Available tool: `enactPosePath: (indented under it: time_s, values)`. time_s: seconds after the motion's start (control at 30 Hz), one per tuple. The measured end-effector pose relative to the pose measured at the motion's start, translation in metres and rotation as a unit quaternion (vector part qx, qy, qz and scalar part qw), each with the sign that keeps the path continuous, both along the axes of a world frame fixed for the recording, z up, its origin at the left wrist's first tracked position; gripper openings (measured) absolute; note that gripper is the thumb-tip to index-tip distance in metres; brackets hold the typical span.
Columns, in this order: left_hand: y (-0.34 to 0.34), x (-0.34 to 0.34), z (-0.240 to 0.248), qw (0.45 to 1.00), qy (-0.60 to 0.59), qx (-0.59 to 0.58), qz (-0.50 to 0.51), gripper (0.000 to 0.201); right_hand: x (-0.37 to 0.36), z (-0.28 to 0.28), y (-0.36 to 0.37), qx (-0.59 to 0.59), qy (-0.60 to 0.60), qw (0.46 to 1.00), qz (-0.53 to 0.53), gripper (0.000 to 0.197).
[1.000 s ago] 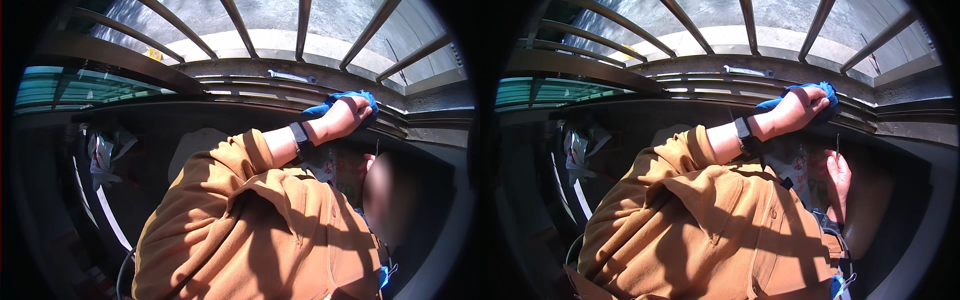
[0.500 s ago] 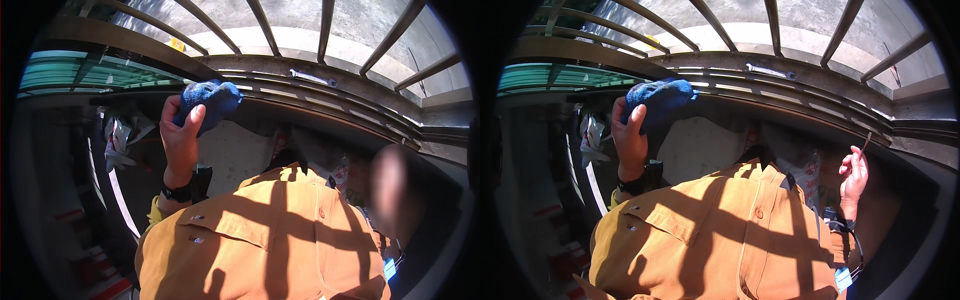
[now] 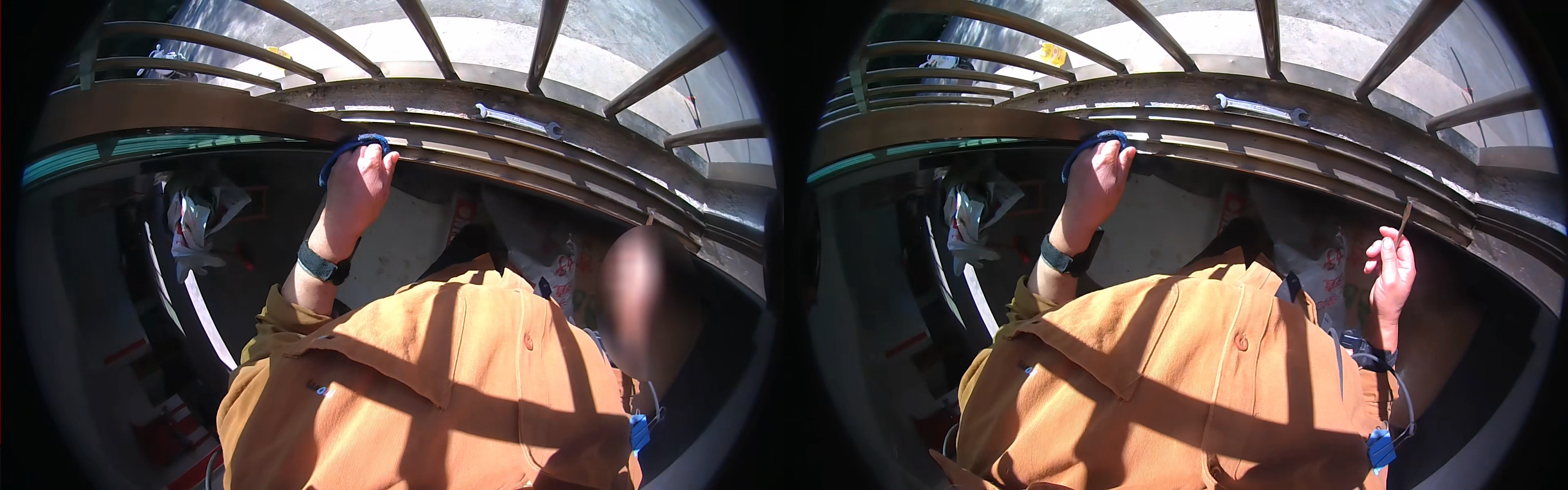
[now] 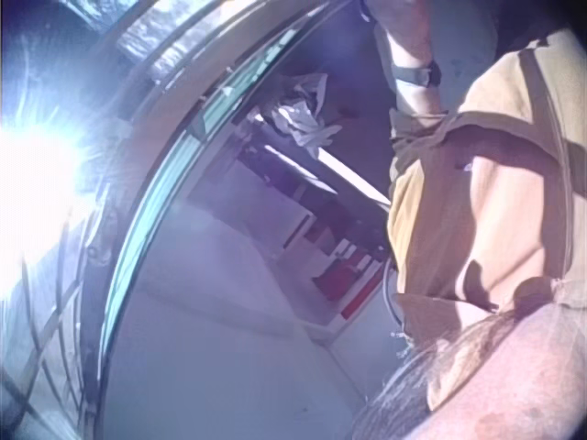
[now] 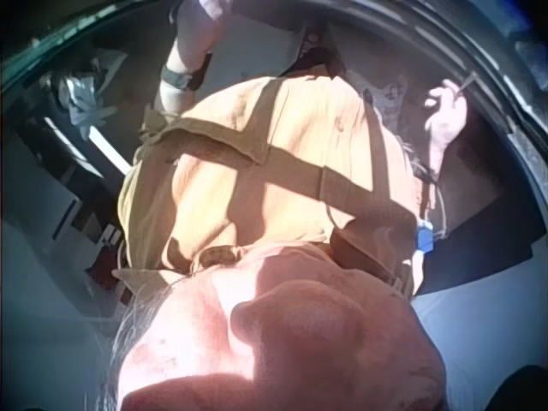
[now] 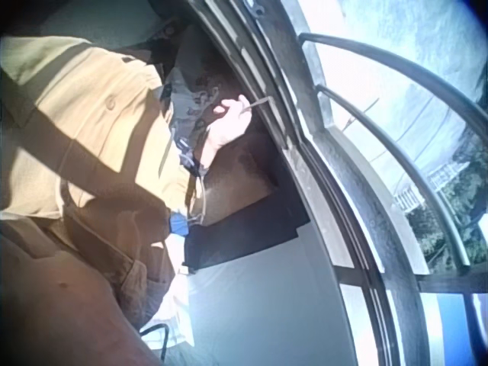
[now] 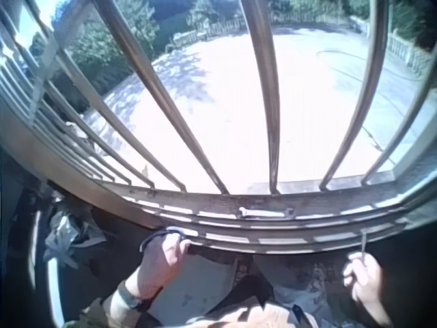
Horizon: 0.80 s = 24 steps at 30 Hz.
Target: The person wipes the horizontal bars of a window frame using a blue cloth, handling one bar at a time.
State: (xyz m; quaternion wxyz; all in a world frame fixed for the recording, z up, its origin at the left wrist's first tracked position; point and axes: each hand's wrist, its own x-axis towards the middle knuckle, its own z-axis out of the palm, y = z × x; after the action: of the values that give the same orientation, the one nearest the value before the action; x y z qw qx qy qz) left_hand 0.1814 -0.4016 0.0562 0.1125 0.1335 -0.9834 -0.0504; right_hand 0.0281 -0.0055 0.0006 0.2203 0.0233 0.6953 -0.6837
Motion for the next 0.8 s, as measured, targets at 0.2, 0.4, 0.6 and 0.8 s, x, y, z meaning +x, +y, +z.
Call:
enactPosePath:
  time_s: [0.2, 0.4, 0.6, 0.8]
  values:
    - [0.003, -0.016, -0.003, 0.994, -0.085, -0.068, -0.016, 0.011, -0.004, -0.002, -0.006, -0.034, -0.004, 0.999, -0.012, 0.017]
    - [-0.007, -0.017, 0.012, 0.980, -0.166, -0.082, -0.079, 0.008, -0.009, -0.001, -0.009, -0.024, 0.020, 1.000, 0.002, 0.018]
    - [-0.022, -0.023, 0.016, 0.961, -0.188, -0.071, -0.188, 0.007, -0.013, -0.004, -0.009, -0.013, 0.042, 0.998, 0.045, 0.019]
    - [-0.019, -0.035, 0.015, 0.973, -0.187, 0.030, -0.134, 0.019, -0.017, -0.004, -0.002, -0.012, 0.056, 0.997, 0.046, 0.019]
